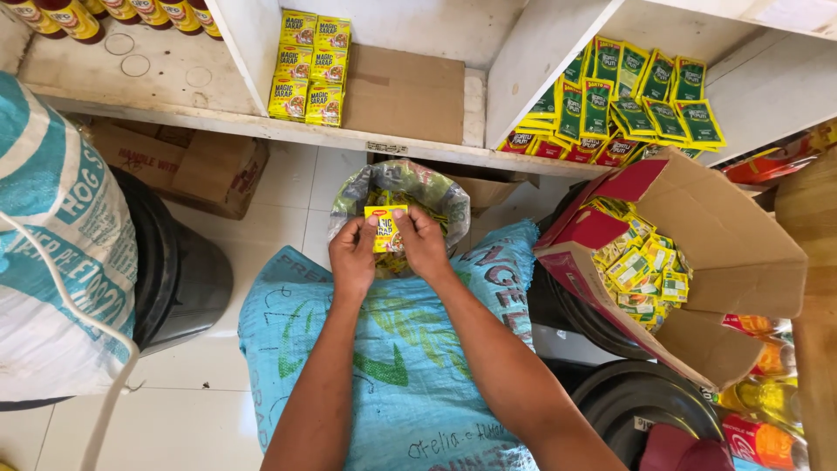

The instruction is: Stocking small packets of seasoning on a low shelf in a grocery store.

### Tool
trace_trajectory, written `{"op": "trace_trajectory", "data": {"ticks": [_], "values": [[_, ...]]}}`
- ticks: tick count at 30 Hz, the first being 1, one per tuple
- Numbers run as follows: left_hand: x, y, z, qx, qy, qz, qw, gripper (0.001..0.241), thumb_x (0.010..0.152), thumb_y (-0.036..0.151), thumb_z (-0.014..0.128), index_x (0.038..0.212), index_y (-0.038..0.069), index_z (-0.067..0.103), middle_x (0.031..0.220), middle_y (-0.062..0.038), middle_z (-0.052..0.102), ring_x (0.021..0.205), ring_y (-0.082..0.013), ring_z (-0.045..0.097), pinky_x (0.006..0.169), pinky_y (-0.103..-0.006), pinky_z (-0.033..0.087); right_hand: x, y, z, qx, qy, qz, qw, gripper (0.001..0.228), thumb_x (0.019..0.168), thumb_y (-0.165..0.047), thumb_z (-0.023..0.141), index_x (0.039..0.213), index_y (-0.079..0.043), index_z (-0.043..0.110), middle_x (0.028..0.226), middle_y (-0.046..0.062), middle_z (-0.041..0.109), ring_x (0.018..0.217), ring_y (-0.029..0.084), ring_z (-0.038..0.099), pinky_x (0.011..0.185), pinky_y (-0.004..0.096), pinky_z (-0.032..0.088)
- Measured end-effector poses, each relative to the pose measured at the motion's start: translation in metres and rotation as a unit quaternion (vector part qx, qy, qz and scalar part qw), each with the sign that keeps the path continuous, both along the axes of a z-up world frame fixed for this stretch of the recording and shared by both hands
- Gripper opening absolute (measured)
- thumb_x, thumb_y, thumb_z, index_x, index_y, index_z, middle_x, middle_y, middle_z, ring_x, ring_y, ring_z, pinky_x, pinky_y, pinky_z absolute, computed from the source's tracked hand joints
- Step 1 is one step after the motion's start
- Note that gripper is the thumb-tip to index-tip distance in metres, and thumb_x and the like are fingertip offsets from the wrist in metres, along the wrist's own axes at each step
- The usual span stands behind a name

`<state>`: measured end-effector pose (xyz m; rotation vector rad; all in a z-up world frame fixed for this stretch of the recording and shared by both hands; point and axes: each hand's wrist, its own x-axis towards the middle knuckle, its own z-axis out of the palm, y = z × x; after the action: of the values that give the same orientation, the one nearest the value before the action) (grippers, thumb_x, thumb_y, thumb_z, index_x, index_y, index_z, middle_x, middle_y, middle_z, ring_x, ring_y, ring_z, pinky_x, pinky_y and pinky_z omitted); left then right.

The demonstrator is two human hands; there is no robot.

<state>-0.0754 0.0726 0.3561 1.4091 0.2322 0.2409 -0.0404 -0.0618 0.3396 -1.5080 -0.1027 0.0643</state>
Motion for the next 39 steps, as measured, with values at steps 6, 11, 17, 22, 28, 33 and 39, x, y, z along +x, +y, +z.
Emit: {"op": "trace_trajectory", "data": {"ticks": [6,11,17,22,28,33,39], "values": [[0.007,0.006,-0.034,-0.097,0.07,-0.1,0.988,0.021,0.098,0.022,0.072,0.098,0.002,0.068,0.073,0.002,0.064,0.057,-0.0047,0.053,0.05,-0.0233,0.041,0.01,-0.008,-0.001,0.026,0.066,-0.035,0.997,0.025,0.106,-0.025,0.06,0.096,-0.003,0.069,0.081,-0.003,0.067,0.07,0.002,0.055,0.06,0.024,0.048],[0.003,0.018,-0.029,-0.073,0.121,-0.081,0.987,0.017,0.096,0.022,0.072,0.098,0.005,0.07,0.071,0.001,0.064,0.057,-0.0058,0.058,0.05,-0.0242,0.048,0.009,-0.019,-0.001,0.007,0.188,0.065,0.98,0.018,0.1,-0.023,0.065,0.102,-0.006,0.068,0.077,-0.002,0.064,0.062,0.008,0.057,0.053,0.027,0.05],[0.016,0.017,-0.08,-0.046,0.102,-0.024,0.993,0.008,0.094,0.008,0.067,0.1,0.003,0.066,0.072,-0.004,0.065,0.057,-0.0115,0.061,0.05,-0.0284,0.051,0.016,-0.014,-0.013,-0.088,0.145,0.076,0.983,0.022,0.099,-0.025,0.067,0.104,-0.004,0.07,0.074,0.002,0.066,0.06,0.009,0.059,0.053,0.028,0.051],[0.027,0.014,-0.081,-0.021,0.098,0.069,0.993,0.017,0.089,0.003,0.068,0.104,0.001,0.061,0.077,-0.005,0.068,0.06,-0.0123,0.065,0.052,-0.0291,0.053,0.031,-0.008,-0.032,-0.069,0.17,0.062,0.981,0.022,0.097,-0.024,0.069,0.105,-0.004,0.072,0.074,0.002,0.065,0.058,0.009,0.057,0.052,0.028,0.049],[0.071,0.023,-0.046,-0.016,0.1,0.101,0.99,0.016,0.091,0.008,0.066,0.106,0.0,0.066,0.077,-0.008,0.073,0.062,-0.0141,0.068,0.055,-0.0286,0.056,0.087,0.01,-0.029,-0.077,0.133,0.02,0.988,0.023,0.094,-0.021,0.075,0.106,-0.002,0.072,0.077,0.001,0.068,0.059,0.008,0.058,0.051,0.027,0.048],[0.099,0.036,-0.016,0.103,0.108,0.146,0.978,0.019,0.089,0.011,0.066,0.105,0.002,0.07,0.075,-0.012,0.074,0.061,-0.0203,0.07,0.059,-0.0347,0.055,0.121,0.029,-0.014,-0.121,0.135,0.009,0.983,0.021,0.093,-0.02,0.073,0.104,-0.002,0.072,0.077,0.002,0.07,0.057,0.009,0.059,0.048,0.028,0.05],[0.144,0.05,-0.045,0.23,0.033,0.171,0.957,0.025,0.086,0.013,0.067,0.109,0.004,0.073,0.096,-0.016,0.071,0.081,-0.03,0.071,0.073,-0.0414,0.058,0.167,0.047,-0.022,-0.155,0.122,0.009,0.98,0.022,0.093,-0.02,0.071,0.104,-0.001,0.074,0.076,0.003,0.069,0.056,0.009,0.058,0.048,0.027,0.049]]}}
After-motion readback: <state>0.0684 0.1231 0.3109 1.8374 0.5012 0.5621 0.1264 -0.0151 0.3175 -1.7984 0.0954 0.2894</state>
